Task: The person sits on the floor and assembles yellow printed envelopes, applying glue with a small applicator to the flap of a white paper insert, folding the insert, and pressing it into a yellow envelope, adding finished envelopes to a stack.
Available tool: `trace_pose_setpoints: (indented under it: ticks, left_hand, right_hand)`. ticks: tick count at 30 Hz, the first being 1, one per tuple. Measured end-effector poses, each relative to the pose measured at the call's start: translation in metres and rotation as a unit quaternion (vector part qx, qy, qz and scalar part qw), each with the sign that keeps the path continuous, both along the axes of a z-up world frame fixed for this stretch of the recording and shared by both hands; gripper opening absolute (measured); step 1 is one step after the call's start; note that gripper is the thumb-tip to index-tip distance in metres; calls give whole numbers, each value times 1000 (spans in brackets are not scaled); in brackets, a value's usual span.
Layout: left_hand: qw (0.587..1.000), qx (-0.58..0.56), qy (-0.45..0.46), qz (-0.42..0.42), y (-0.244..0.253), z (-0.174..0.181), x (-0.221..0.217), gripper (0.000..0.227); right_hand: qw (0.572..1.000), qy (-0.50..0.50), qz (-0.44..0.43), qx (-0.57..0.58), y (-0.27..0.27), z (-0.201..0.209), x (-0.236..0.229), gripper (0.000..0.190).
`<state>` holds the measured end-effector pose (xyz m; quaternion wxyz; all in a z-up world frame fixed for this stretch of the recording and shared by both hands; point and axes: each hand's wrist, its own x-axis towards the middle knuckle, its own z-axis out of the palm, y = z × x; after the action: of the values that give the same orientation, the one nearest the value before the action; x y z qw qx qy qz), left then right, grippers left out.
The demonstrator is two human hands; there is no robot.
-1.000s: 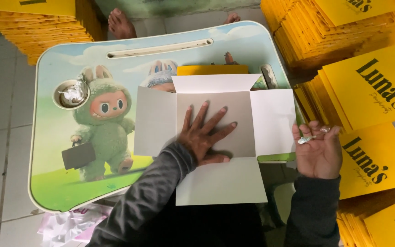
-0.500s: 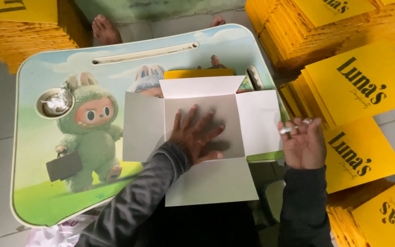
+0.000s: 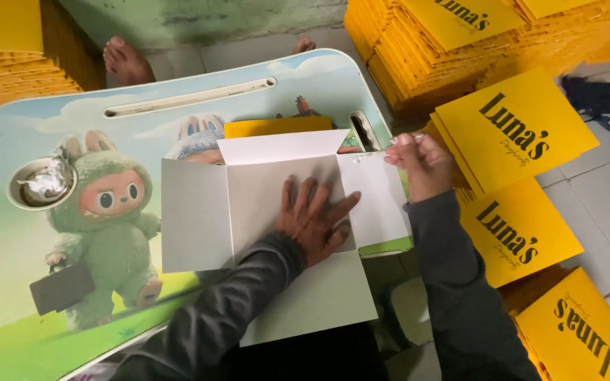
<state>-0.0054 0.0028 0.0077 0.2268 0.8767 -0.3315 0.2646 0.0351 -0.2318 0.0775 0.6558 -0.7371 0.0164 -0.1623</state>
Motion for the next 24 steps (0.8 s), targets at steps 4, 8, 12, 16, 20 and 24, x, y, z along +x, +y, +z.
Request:
trace_pose_setpoints:
  ticks: [4,8,12,16,20,24]
  left_hand:
    - [999,10,39,-5,-1,4,-2,60]
    - [998,11,61,-3,1,10,-5,60]
    - [997,26,78,-6,2,12,-5,60]
    - [995,39,89,-10,3,13,-6,61]
    - [988,73,138,-21,5,24,-7,62]
    - [985,86,145,-19,5,22,-7,62]
  right_hand:
    - [989,-50,7,-141,18,4,13,20]
    - [951,-39,-27,-306,34,9,10,15]
    - [926,-63,-70,-366,29,14,0,14]
    - [898,-79,-117,-417,-2,9,2,13]
    - [907,-77,-105,-402,21,2,9,12]
    - [918,-123,-57,-374,60,5,15,8]
